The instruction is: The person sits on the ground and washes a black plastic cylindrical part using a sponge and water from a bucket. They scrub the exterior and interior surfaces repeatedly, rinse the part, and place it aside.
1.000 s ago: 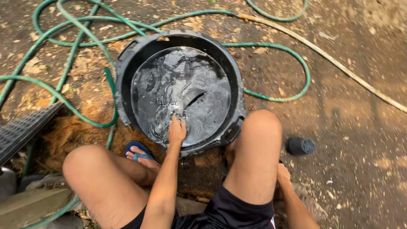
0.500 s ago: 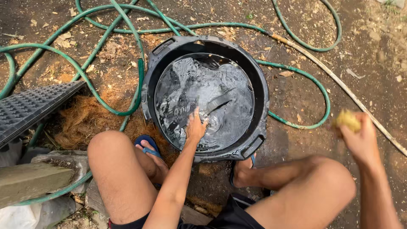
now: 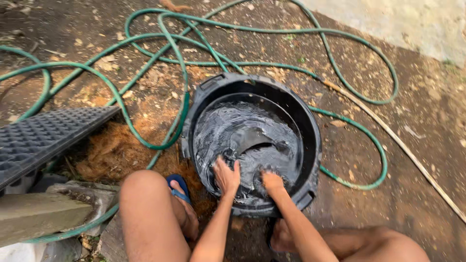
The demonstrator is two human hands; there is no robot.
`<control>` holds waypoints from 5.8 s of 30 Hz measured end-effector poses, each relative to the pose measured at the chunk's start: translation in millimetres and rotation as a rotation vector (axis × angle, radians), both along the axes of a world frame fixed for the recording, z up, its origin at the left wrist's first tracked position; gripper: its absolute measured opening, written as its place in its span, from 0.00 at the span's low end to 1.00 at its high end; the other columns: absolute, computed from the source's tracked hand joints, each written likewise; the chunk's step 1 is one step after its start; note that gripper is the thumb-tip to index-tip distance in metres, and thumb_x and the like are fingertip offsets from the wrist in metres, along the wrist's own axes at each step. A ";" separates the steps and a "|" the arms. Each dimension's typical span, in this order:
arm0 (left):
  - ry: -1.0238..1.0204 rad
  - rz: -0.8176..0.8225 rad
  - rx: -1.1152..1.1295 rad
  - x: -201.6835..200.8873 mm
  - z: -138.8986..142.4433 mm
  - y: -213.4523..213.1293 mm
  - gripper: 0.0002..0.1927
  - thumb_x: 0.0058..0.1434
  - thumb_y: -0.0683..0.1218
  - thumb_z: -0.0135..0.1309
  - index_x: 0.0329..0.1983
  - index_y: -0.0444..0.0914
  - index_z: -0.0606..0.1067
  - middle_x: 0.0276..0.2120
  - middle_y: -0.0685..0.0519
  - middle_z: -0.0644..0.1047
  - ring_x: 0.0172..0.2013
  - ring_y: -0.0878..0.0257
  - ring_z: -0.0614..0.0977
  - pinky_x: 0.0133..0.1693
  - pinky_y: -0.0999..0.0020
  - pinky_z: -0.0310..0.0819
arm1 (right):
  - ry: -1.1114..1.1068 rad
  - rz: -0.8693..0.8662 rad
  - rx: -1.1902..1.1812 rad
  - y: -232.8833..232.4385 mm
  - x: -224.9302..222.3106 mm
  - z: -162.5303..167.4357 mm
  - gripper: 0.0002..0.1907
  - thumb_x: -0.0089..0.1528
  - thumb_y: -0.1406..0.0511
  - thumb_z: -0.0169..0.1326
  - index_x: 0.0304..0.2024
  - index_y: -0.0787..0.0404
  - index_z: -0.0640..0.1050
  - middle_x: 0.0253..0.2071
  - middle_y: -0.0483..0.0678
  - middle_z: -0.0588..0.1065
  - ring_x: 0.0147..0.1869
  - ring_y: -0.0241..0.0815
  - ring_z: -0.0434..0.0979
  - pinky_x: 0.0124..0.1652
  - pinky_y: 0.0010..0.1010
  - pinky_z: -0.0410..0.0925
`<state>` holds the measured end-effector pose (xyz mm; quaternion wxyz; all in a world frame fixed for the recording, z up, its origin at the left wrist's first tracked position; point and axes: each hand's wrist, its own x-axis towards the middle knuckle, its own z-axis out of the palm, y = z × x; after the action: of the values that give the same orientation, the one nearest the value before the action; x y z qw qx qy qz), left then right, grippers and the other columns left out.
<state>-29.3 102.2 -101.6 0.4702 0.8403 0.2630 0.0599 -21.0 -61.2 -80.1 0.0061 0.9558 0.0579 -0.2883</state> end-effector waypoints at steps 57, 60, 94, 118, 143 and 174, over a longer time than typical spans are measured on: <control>-0.531 -0.835 -0.174 82.4 185.6 56.4 0.16 0.73 0.49 0.44 0.53 0.32 0.69 0.40 0.34 0.79 0.45 0.38 0.82 0.43 0.50 0.74 | -0.683 -0.076 0.873 -31.5 80.0 216.7 0.21 0.69 0.59 0.52 0.56 0.66 0.63 0.41 0.61 0.77 0.44 0.60 0.81 0.43 0.46 0.72; -0.511 -0.776 -0.135 77.9 209.4 51.6 0.14 0.72 0.50 0.44 0.50 0.34 0.72 0.33 0.36 0.79 0.39 0.39 0.82 0.38 0.50 0.73 | -0.695 -0.333 1.051 -28.4 77.7 216.0 0.20 0.66 0.60 0.55 0.54 0.63 0.66 0.44 0.55 0.79 0.45 0.50 0.83 0.41 0.40 0.74; -0.751 -0.672 -0.008 66.6 212.2 18.9 0.09 0.72 0.45 0.44 0.43 0.35 0.72 0.29 0.36 0.78 0.32 0.37 0.80 0.31 0.46 0.71 | -1.032 0.210 0.906 7.6 52.9 242.8 0.09 0.61 0.67 0.62 0.38 0.66 0.76 0.41 0.57 0.74 0.43 0.58 0.77 0.43 0.43 0.71; -0.450 -0.707 -0.507 115.6 141.4 12.0 0.14 0.75 0.48 0.41 0.35 0.36 0.67 0.27 0.59 0.65 0.33 0.71 0.67 0.37 0.70 0.66 | -0.899 0.290 0.807 20.0 30.0 262.2 0.07 0.60 0.69 0.61 0.37 0.66 0.76 0.41 0.55 0.73 0.42 0.55 0.77 0.41 0.40 0.71; -0.521 -0.996 -0.593 87.9 171.9 16.7 0.32 0.59 0.37 0.52 0.68 0.27 0.63 0.61 0.36 0.74 0.63 0.53 0.74 0.65 0.64 0.64 | -0.950 0.422 0.845 9.3 42.0 249.2 0.09 0.57 0.71 0.59 0.40 0.64 0.77 0.41 0.56 0.73 0.47 0.58 0.76 0.46 0.42 0.70; -0.549 -0.746 -0.324 85.2 219.0 11.6 0.16 0.68 0.49 0.53 0.54 0.34 0.76 0.41 0.45 0.83 0.40 0.61 0.84 0.42 0.65 0.76 | -1.090 0.004 0.693 -30.3 64.6 255.6 0.12 0.59 0.69 0.60 0.43 0.66 0.76 0.41 0.57 0.74 0.45 0.58 0.77 0.44 0.44 0.70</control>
<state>55.9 113.7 117.4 0.6362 0.7465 -0.1837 0.0651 43.6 -91.6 175.5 -0.2740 0.9115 0.1382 0.2739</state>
